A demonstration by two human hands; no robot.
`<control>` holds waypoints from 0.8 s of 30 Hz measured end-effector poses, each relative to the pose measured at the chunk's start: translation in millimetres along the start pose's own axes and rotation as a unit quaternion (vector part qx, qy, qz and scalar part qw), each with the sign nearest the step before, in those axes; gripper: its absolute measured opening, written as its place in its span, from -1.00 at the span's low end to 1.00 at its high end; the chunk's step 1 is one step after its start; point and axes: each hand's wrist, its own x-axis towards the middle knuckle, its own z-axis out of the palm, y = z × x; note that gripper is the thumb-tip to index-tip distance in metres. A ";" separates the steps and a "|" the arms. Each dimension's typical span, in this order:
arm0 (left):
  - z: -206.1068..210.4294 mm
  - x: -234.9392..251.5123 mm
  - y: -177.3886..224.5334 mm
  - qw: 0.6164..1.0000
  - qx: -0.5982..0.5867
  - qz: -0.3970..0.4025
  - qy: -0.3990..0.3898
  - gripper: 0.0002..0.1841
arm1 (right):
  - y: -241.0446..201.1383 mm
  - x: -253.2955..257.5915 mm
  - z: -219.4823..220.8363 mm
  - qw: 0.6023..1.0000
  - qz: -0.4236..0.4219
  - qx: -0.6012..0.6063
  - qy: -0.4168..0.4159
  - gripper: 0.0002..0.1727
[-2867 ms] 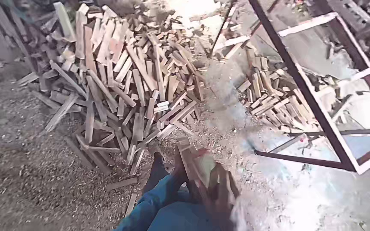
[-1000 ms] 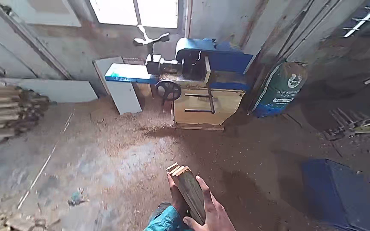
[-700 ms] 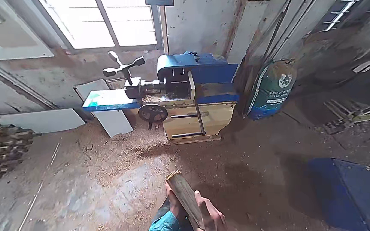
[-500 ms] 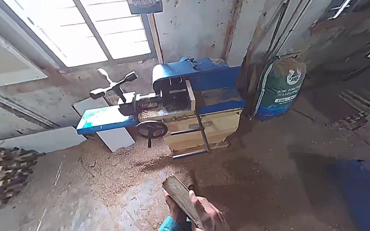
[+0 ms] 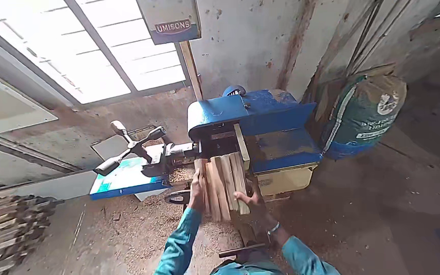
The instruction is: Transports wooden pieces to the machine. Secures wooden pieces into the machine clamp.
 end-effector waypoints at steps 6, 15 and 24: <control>23.6 95.5 -18.0 0.983 0.105 -0.148 0.018 -0.46 | 40.1 53.4 2.4 0.990 0.139 -0.003 -0.008 0.13; 6.5 81.7 -33.6 0.979 0.156 -0.114 0.070 -0.64 | 30.7 73.1 1.7 0.979 0.199 0.034 0.000 -0.14; -18.6 116.2 -31.9 0.982 0.180 -0.065 -0.007 -0.48 | 17.2 106.8 12.6 0.958 0.262 0.092 0.073 -0.33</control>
